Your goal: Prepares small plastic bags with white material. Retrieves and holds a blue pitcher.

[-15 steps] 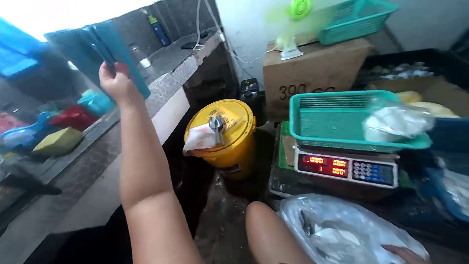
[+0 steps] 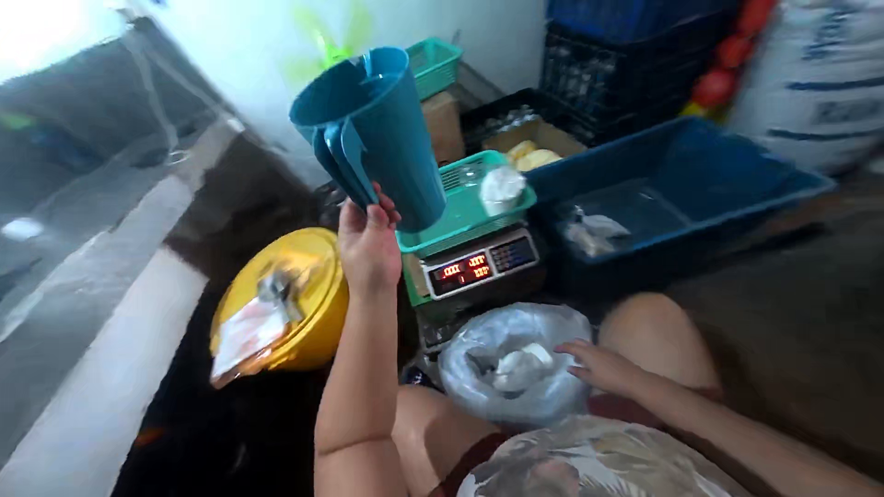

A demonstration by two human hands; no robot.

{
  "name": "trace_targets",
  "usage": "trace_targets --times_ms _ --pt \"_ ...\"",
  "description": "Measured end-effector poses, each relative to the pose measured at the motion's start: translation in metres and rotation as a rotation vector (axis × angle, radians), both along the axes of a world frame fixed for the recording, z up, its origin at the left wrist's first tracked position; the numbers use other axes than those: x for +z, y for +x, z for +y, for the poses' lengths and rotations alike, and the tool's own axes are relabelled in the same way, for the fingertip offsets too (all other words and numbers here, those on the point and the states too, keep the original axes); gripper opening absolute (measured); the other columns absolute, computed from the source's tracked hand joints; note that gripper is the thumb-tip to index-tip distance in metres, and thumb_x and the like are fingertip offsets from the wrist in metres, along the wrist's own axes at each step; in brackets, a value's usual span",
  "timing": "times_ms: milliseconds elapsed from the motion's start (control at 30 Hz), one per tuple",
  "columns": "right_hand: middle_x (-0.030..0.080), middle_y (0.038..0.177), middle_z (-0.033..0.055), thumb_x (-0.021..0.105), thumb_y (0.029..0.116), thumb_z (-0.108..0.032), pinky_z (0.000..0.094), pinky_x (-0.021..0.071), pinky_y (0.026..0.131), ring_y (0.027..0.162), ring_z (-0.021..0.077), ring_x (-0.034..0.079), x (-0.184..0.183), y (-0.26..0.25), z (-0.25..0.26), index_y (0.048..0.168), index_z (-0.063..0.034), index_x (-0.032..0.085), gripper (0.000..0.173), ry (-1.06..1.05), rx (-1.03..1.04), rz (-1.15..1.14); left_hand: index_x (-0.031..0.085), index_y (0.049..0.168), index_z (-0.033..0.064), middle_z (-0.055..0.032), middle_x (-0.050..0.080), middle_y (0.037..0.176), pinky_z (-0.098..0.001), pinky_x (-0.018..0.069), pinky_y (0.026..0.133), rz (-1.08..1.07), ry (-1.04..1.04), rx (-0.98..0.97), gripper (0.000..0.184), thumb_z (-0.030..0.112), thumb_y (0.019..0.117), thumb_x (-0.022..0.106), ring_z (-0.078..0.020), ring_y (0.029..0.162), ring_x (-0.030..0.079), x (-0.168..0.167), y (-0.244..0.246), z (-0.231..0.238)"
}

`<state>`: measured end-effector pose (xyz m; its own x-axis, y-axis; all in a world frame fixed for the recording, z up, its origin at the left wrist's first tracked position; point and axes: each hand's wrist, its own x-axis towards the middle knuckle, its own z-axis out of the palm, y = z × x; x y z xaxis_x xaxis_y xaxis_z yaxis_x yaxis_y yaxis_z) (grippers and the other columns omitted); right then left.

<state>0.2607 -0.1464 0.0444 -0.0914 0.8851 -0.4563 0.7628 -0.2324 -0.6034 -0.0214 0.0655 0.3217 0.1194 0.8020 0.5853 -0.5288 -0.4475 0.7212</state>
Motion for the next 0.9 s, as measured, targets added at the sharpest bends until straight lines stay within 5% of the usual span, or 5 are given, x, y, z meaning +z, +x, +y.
trace_targets --times_ms 333,533,667,767,900 --pt "0.068 0.121 0.0221 0.062 0.0967 -0.013 0.0331 0.0569 0.088 0.099 0.021 0.069 0.079 0.031 -0.057 0.126 0.0061 0.066 0.035 0.71 -0.38 0.332 0.078 0.109 0.0344 0.0152 0.075 0.104 -0.0192 0.0556 0.091 0.054 0.051 -0.466 0.017 0.03 0.0935 0.074 0.0023 0.099 0.067 -0.142 0.163 -0.091" --pt "0.071 0.109 0.0038 0.052 0.1028 -0.055 0.0258 0.0569 0.091 0.104 0.0038 0.065 0.123 0.056 -0.068 0.113 -0.0048 0.07 0.054 1.07 -0.416 0.361 0.078 0.106 0.0329 0.0182 0.074 0.104 -0.0187 0.0539 0.091 0.206 0.129 -0.497 0.014 0.031 0.1008 0.065 0.0055 0.1 0.065 -0.183 0.19 -0.119" --pt "0.069 0.109 -0.001 0.05 0.0978 -0.067 0.0256 0.0568 0.09 0.105 0.0021 0.064 0.139 0.052 -0.072 0.112 -0.0081 0.071 0.064 0.968 -0.53 0.451 0.078 0.105 0.0283 0.0182 0.073 0.107 -0.0207 0.0515 0.096 0.278 0.224 -0.508 0.018 0.034 0.1035 0.061 0.0054 0.105 0.063 -0.199 0.207 -0.122" --pt "0.068 0.098 -0.0094 0.062 0.0979 -0.051 0.0225 0.0569 0.083 0.092 -0.0017 0.065 0.146 0.049 -0.066 0.102 -0.0119 0.069 0.04 0.818 -0.718 0.689 0.078 0.102 0.0278 0.0172 0.073 0.105 -0.0225 0.0522 0.096 0.293 0.211 -0.529 0.016 0.035 0.1022 0.063 0.0038 0.105 0.064 -0.21 0.22 -0.123" --pt "0.07 0.097 -0.0001 0.056 0.1022 -0.034 0.0309 0.0587 0.085 0.091 0.0093 0.068 0.151 0.055 -0.056 0.107 -0.006 0.069 0.031 0.599 -0.937 0.923 0.078 0.1 0.0251 0.0143 0.074 0.103 -0.0262 0.0521 0.098 0.322 0.229 -0.541 0.014 0.031 0.1014 0.065 -0.001 0.107 0.064 -0.223 0.234 -0.118"
